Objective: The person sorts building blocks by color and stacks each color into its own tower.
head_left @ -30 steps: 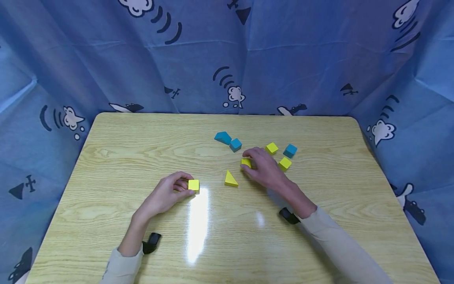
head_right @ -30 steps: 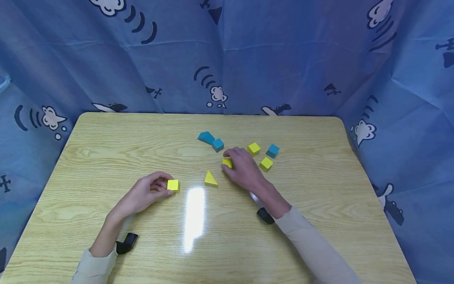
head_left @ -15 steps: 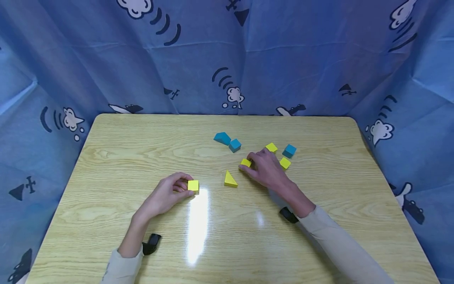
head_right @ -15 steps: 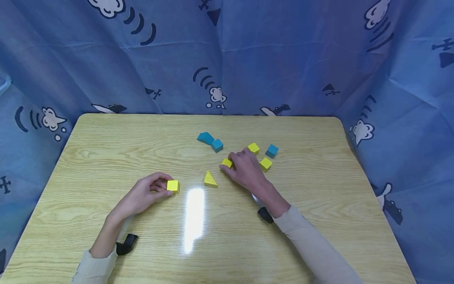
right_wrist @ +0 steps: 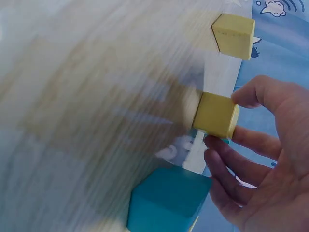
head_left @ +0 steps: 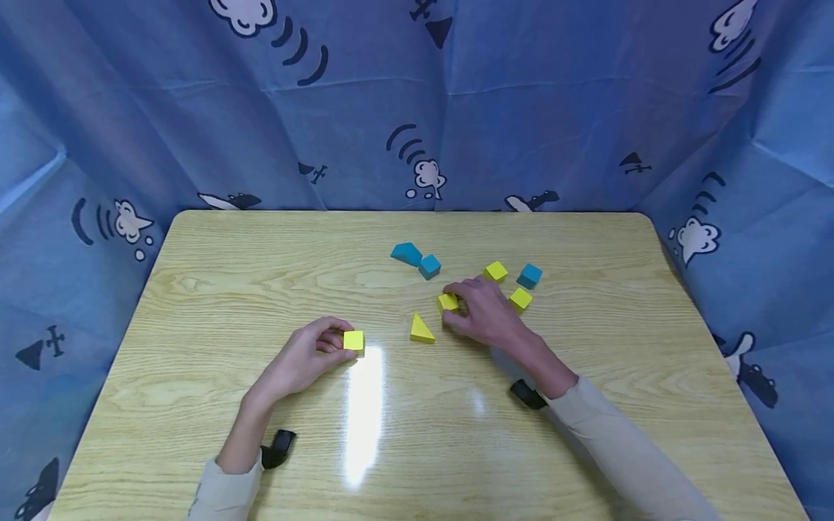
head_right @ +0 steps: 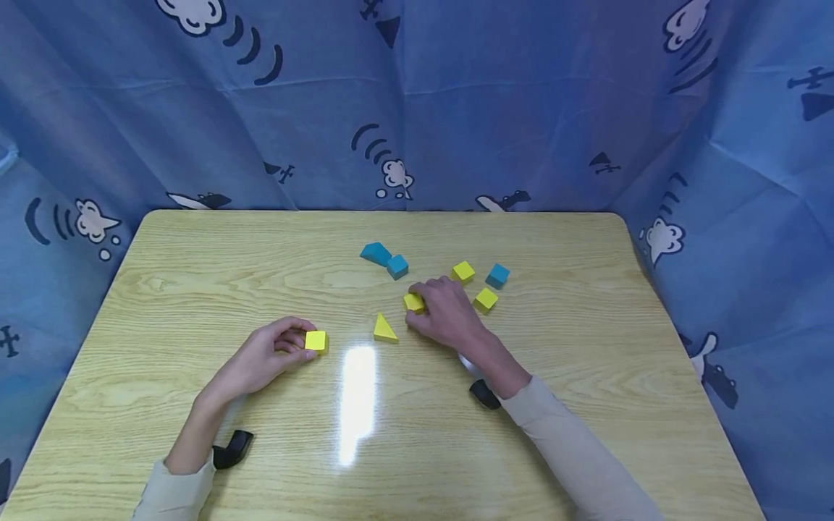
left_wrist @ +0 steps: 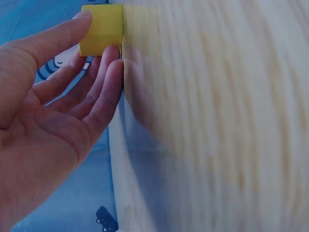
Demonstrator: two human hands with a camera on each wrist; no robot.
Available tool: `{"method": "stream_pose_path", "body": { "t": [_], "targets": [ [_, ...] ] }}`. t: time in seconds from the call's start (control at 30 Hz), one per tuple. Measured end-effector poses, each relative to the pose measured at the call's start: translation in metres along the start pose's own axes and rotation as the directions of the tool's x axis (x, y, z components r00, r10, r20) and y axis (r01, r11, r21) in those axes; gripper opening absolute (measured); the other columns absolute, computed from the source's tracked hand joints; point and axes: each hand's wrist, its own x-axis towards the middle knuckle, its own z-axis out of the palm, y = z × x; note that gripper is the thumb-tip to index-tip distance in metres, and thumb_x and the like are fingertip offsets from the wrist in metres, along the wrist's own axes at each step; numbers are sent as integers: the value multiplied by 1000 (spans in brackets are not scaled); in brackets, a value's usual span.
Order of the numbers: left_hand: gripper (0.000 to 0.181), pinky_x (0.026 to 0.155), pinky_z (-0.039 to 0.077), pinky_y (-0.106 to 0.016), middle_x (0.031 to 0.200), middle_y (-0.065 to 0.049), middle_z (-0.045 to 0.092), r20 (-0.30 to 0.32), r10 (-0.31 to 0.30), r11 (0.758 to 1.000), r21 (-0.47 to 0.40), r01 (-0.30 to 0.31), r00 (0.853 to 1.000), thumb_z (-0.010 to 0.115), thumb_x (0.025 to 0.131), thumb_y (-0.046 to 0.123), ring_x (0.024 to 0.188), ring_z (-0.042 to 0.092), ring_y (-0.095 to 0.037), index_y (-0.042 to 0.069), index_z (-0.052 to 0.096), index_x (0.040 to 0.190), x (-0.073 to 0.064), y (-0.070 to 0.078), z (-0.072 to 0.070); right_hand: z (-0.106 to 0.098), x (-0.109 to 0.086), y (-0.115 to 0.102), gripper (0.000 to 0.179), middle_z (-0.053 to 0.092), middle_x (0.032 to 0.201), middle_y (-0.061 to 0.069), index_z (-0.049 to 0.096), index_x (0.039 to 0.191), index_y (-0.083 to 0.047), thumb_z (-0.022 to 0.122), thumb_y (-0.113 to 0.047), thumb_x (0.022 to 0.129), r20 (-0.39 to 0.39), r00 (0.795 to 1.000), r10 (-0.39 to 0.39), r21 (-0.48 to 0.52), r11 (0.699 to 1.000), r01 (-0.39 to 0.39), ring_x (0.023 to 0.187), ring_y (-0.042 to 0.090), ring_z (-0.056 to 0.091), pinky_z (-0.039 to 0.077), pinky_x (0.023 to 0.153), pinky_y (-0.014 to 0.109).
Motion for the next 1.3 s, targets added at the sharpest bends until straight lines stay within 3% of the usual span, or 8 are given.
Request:
{"method": "stream_pose_path", "body": {
  "t": [0.2, 0.47, 0.7, 0.87, 1.3],
  "targets": [
    [37, 85, 56, -31, 103, -8, 67, -5, -4, 1000, -8, 4, 1000, 78, 92, 8, 92, 63, -19, 0, 64, 125, -2, 0, -1, 4, 0, -2, 28, 72, 97, 8, 73, 112, -1, 74, -9, 85, 19, 999, 29, 70, 997, -31, 80, 23, 57, 47, 72, 35],
    [36, 85, 56, -32, 102, -8, 67, -7, 23, 1000, -7, -23, 1000, 78, 92, 7, 92, 64, -19, 0, 64, 124, -2, -1, -1, 3, -1, -5, 27, 72, 102, 9, 72, 112, -2, 79, -9, 88, 13, 998, 67, 100, 993, -68, 83, 22, 57, 49, 72, 35],
    [37, 84, 56, -29, 102, -6, 68, -4, 14, 1000, -4, -14, 1000, 79, 91, 8, 92, 65, -18, 1, 64, 125, -1, 0, -1, 0, -4, -9, 31, 70, 113, 12, 70, 118, -1, 80, -6, 88, -1, 997, 73, 169, 983, -72, 94, 24, 62, 55, 83, 39],
    [38, 84, 56, -29, 103, -6, 67, -5, 20, 1000, 10, -20, 1000, 79, 92, 8, 93, 64, -18, 1, 64, 126, 1, 0, 0, -3, -4, -13, 35, 69, 117, 15, 67, 121, 1, 79, -1, 88, -40, 998, 45, 253, 967, -33, 103, 28, 65, 58, 90, 44],
    [37, 86, 55, -33, 103, -8, 66, 1, 6, 1000, -4, -6, 1000, 77, 93, 8, 92, 62, -19, 0, 64, 126, 0, -1, 0, 0, -3, -25, 37, 65, 120, 14, 64, 123, 2, 76, 2, 88, -52, 999, 4, 381, 924, 16, 110, 28, 65, 57, 94, 41]
  ]
}}
